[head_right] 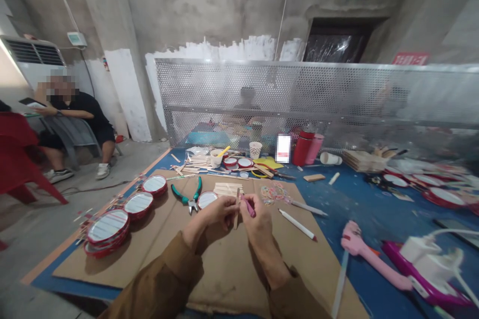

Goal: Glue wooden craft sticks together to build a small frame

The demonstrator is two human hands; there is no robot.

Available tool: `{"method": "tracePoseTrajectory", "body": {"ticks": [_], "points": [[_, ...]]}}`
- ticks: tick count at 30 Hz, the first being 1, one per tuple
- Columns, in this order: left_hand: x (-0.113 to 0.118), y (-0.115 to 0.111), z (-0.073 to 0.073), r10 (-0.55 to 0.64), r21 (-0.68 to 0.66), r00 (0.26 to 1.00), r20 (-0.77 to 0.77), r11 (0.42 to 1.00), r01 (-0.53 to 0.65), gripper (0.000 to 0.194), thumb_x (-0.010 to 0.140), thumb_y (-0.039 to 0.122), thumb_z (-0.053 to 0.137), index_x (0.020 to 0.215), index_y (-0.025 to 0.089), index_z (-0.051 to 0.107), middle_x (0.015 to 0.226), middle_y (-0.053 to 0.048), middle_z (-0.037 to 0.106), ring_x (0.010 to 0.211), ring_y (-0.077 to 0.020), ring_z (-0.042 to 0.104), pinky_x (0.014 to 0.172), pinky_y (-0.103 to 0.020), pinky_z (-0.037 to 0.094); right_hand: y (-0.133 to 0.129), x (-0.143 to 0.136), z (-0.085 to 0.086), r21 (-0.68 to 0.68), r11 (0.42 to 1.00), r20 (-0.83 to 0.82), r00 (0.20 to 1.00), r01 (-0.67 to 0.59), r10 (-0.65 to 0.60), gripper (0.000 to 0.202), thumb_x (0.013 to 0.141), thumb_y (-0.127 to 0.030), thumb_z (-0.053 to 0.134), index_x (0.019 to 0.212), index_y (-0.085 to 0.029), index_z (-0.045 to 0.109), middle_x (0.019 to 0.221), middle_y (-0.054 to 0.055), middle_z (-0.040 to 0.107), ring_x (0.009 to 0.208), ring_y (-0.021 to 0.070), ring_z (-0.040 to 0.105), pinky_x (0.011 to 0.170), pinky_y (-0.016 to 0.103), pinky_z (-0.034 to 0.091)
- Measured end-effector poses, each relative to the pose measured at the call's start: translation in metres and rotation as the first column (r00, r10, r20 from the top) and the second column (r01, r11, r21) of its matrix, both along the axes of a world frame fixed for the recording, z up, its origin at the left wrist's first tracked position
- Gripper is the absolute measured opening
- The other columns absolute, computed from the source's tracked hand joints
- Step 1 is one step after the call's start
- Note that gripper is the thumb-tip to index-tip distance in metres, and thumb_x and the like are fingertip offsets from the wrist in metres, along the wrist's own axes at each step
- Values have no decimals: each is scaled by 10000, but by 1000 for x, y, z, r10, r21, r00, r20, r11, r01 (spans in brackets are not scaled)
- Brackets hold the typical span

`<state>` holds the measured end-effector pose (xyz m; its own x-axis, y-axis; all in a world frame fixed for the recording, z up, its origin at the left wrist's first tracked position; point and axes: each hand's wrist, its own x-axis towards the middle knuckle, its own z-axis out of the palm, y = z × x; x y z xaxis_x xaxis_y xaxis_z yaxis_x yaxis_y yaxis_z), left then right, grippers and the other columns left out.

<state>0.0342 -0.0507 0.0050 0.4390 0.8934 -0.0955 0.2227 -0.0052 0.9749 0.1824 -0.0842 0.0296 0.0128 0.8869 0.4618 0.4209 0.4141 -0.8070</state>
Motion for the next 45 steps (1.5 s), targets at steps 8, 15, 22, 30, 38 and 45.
{"method": "tracePoseTrajectory", "body": {"ticks": [8, 15, 22, 30, 38, 45], "points": [[-1, -1, 0, -13, 19, 1000, 18, 1000, 13, 345, 805, 502, 548, 730, 168, 506, 514, -16, 538, 397, -113, 500, 421, -232, 379, -1, -3, 3, -1, 999, -45, 998, -46, 46, 292, 813, -449, 526, 858, -176, 618, 774, 53, 681, 695, 182, 621, 656, 276, 479], [0, 1, -3, -4, 0, 1000, 10, 1000, 4, 387, 779, 549, 565, 714, 174, 494, 499, -13, 543, 392, -104, 499, 414, -216, 388, -1, -2, 3, -24, 1000, -64, 998, 9, -10, 303, 802, -475, 538, 821, -183, 617, 728, 46, 673, 639, 174, 600, 608, 265, 469], [0, 0, -3, -3, -8, 1000, 28, 1000, 3, 385, 781, 549, 549, 713, 173, 502, 485, -10, 536, 386, -115, 507, 404, -222, 391, -2, -3, 2, -8, 999, -42, 998, -44, 43, 302, 813, -466, 540, 803, -173, 613, 693, 44, 658, 599, 163, 570, 570, 258, 459], [0, -1, 2, -13, -28, 1000, 24, 1000, 14, 358, 795, 512, 564, 710, 174, 485, 490, -7, 535, 390, -110, 507, 413, -217, 399, -3, -2, 6, -1, 1000, -71, 997, -25, 25, 279, 797, -447, 540, 813, -179, 619, 726, 48, 677, 637, 173, 605, 604, 262, 480], [-2, 0, 1, -25, -11, 999, 30, 1000, 26, 417, 766, 570, 588, 688, 176, 478, 483, 0, 521, 386, -98, 496, 412, -213, 398, -3, -3, 7, -3, 1000, -65, 998, -16, 15, 258, 781, -443, 538, 782, -195, 611, 704, 40, 676, 624, 172, 602, 598, 262, 482], [-1, 0, -2, -19, -8, 999, 48, 1000, 20, 408, 773, 568, 576, 732, 169, 501, 502, -9, 542, 405, -111, 521, 413, -216, 406, -3, -1, 6, -31, 1000, -39, 999, -3, 2, 280, 790, -455, 526, 786, -188, 613, 688, 38, 667, 611, 170, 597, 582, 260, 469]]}}
